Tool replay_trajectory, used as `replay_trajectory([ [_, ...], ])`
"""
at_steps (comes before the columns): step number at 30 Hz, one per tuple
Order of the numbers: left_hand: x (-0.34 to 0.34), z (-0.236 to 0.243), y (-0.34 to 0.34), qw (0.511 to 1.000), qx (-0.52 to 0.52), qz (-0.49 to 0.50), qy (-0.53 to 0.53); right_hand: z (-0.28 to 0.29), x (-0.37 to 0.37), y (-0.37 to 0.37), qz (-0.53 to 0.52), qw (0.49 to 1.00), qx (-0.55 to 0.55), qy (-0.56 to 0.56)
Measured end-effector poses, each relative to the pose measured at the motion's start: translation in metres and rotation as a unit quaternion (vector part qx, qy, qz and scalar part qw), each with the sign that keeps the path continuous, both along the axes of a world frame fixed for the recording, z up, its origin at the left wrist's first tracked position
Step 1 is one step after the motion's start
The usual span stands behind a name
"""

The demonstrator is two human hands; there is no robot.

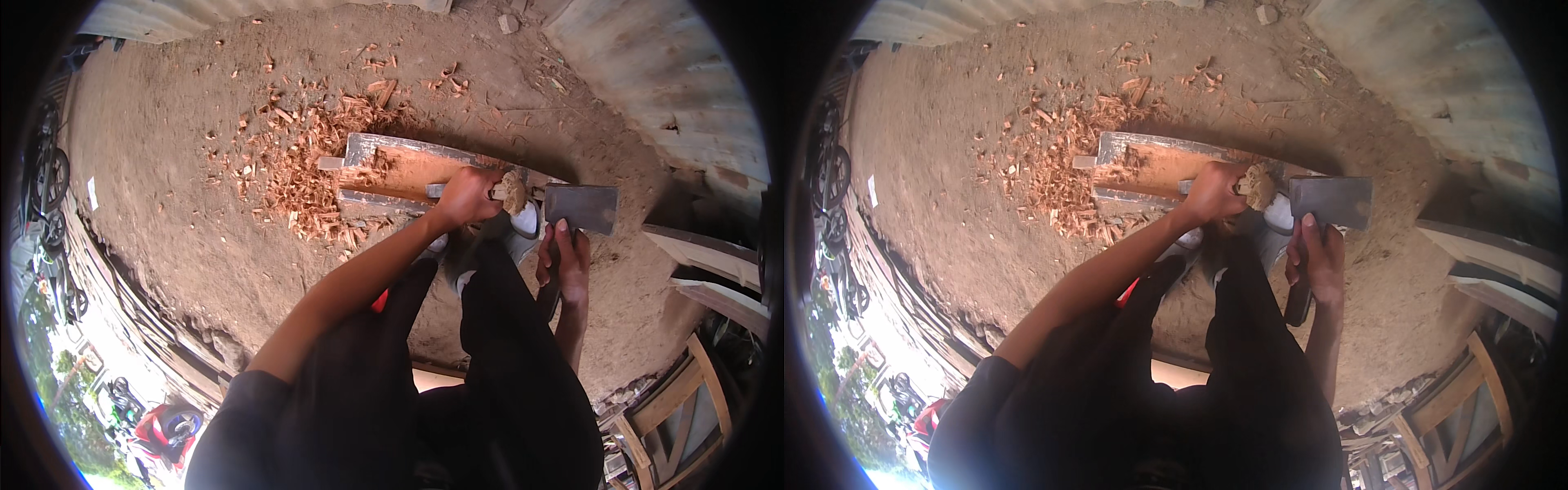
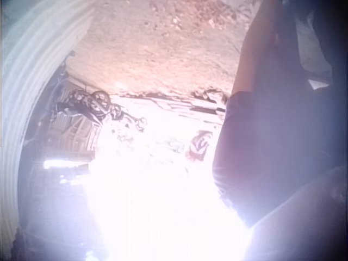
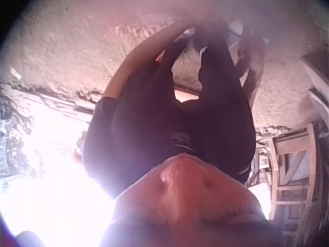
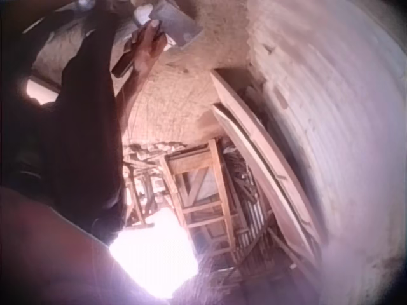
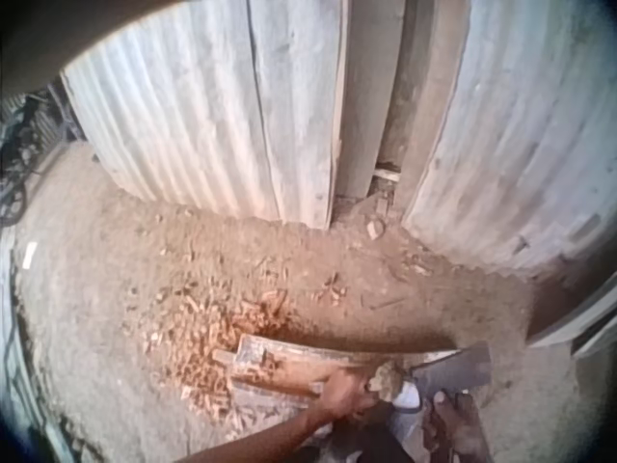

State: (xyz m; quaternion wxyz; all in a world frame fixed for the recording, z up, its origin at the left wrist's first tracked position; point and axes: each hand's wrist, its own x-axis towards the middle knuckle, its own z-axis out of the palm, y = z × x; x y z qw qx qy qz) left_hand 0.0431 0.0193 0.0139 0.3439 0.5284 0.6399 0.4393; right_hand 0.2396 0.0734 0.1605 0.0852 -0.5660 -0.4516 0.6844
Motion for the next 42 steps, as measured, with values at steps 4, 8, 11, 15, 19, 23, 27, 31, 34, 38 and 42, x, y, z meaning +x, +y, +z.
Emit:
replay_trajectory([
  [4, -0.002, 0.001, 0.0, 0.999, -0.016, -0.018, 0.023, -0.009, -0.012, -0.005, 0.069, 0.995, 0.033, -0.067],
  [8, 0.0, 0.001, -0.001, 1.0, -0.011, -0.006, 0.007, -0.004, -0.005, 0.002, 0.051, 0.998, 0.02, -0.031],
  [11, 0.001, 0.002, 0.001, 1.0, -0.021, -0.02, 0.011, -0.018, -0.007, -0.008, -0.012, 0.999, 0.03, -0.03],
  [15, -0.001, 0.002, -0.001, 0.999, -0.022, -0.025, 0.031, -0.004, -0.008, 0.003, 0.053, 0.996, -0.012, -0.073],
  [19, 0.001, 0.007, 0.001, 1.0, -0.008, -0.014, 0.001, -0.008, -0.007, 0.0, -0.068, 0.997, 0.028, -0.003],
  [23, 0.0, 0.0, 0.0, 0.999, -0.005, -0.025, 0.027, -0.022, -0.002, -0.001, 0.085, 0.992, 0.04, -0.088],
  [27, 0.0, -0.002, 0.0, 1.0, 0.007, -0.013, 0.019, -0.009, 0.001, 0.007, -0.013, 1.0, 0.015, -0.004],
  [31, 0.001, -0.003, 0.001, 0.998, -0.019, -0.036, 0.039, -0.03, -0.005, -0.008, 0.06, 0.996, 0.012, -0.061],
  [34, 0.001, -0.006, -0.001, 0.999, -0.004, -0.029, 0.043, -0.011, 0.0, 0.007, 0.048, 0.996, -0.021, -0.07],
  [38, 0.005, -0.003, 0.001, 0.999, -0.014, -0.02, 0.036, -0.026, -0.002, -0.007, -0.098, 0.995, 0.014, 0.01],
  [42, 0.001, -0.007, -0.001, 0.998, -0.003, -0.026, 0.056, -0.023, 0.0, -0.001, 0.054, 0.996, -0.021, -0.066],
])
